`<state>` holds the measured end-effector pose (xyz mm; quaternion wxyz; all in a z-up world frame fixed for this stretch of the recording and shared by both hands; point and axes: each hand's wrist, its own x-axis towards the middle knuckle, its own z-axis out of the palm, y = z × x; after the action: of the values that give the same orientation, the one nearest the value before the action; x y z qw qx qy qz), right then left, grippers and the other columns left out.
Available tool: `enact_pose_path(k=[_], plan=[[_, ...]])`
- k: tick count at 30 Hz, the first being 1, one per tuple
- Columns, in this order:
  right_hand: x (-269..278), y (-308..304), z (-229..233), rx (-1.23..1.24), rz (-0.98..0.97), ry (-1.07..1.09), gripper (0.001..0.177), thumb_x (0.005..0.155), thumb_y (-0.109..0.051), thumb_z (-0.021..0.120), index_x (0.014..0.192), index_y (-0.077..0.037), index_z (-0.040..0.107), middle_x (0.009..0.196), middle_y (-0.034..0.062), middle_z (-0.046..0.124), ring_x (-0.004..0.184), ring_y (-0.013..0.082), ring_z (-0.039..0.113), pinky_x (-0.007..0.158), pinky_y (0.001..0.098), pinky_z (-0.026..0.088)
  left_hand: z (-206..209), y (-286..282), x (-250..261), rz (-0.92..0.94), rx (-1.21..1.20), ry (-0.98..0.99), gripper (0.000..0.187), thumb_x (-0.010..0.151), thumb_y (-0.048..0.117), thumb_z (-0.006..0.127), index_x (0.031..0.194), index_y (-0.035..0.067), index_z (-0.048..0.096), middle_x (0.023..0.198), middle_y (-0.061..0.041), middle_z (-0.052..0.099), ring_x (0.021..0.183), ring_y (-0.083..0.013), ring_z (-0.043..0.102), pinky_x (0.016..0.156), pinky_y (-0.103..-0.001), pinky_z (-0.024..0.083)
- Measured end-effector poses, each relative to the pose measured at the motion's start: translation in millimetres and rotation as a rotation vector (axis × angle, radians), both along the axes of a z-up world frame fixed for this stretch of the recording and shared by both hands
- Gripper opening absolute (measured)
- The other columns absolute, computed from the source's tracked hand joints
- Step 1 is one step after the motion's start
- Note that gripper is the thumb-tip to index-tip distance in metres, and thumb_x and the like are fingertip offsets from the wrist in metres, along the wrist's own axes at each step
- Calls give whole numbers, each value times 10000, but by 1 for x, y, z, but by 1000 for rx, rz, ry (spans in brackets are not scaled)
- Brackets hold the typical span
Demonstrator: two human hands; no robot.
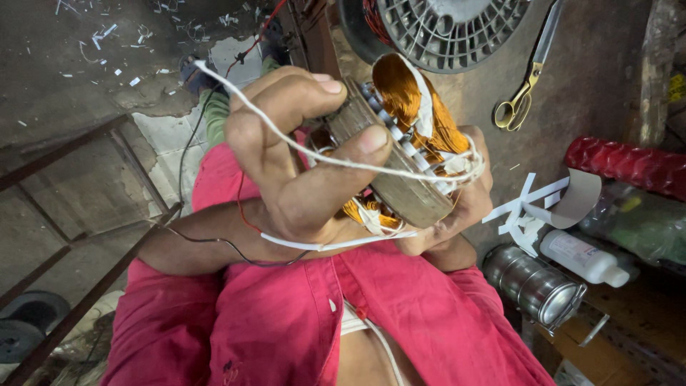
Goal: The person repairs an electric motor stator by hand, using a wooden stick to push copper wires into slots and a knife to trim excess wire. They also use scissors to cut a red wire and manipulate white plastic spacers.
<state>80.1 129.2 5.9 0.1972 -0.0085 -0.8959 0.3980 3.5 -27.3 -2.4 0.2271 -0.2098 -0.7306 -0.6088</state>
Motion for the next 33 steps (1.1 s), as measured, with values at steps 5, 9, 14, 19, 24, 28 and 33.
enact_pose_path(k=[5, 9, 14, 19, 24, 28, 33], plan=[[1, 4, -2, -8, 30, -15, 474, 797, -352, 711, 1084, 25, 685, 1018, 151, 669, 814, 273, 607, 736, 362, 471, 7, -2, -3, 4, -13, -21, 415, 903, 266, 912, 1225, 231, 652, 1240, -93, 484, 1138, -260, 532, 904, -387, 531], [1, 11, -9, 0, 108, 67, 520, 803, -370, 709, 1136, 25, 646, 1130, 191, 684, 905, 323, 655, 811, 401, 518, 12, -14, -3, -73, -120, -41, 517, 808, 431, 943, 1170, 178, 675, 1158, -140, 475, 1090, -320, 522, 926, -477, 521], [8, 13, -6, -55, 124, -31, 579, 823, -390, 714, 1213, 32, 647, 1221, 209, 657, 1027, 354, 696, 922, 410, 565, 11, -16, 10, -29, -158, -145, 408, 935, 271, 943, 1250, 238, 685, 1272, -82, 443, 1178, -249, 509, 938, -356, 499], [6, 12, 7, -54, 134, -140, 615, 828, -391, 709, 1264, 40, 653, 1206, 216, 671, 1069, 335, 715, 979, 382, 573, 12, -10, 10, 17, -132, -194, 370, 1018, 159, 901, 1286, 316, 699, 1302, -22, 448, 1216, -179, 509, 949, -292, 494], [-4, 6, 7, -131, 167, -59, 611, 780, -375, 677, 1191, 76, 655, 1168, 230, 675, 1034, 347, 708, 917, 371, 571, 19, 0, 19, 88, -33, -262, 397, 947, 174, 893, 1247, 308, 670, 1264, -10, 462, 1185, -176, 517, 918, -299, 497], [-6, 5, 7, -96, 168, -58, 549, 732, -300, 708, 1124, 84, 684, 1040, 196, 666, 908, 310, 672, 825, 371, 559, 9, -4, 15, 41, -11, -226, 387, 1018, 125, 865, 1283, 308, 651, 1278, -13, 462, 1201, -182, 542, 930, -310, 532], [-9, 7, -3, -204, 221, 39, 515, 718, -216, 701, 1115, 109, 659, 1012, 186, 627, 850, 292, 672, 764, 370, 550, 8, -7, 18, 15, -33, -157, 404, 1015, 91, 827, 1304, 303, 640, 1301, -40, 459, 1169, -218, 517, 911, -333, 544]])
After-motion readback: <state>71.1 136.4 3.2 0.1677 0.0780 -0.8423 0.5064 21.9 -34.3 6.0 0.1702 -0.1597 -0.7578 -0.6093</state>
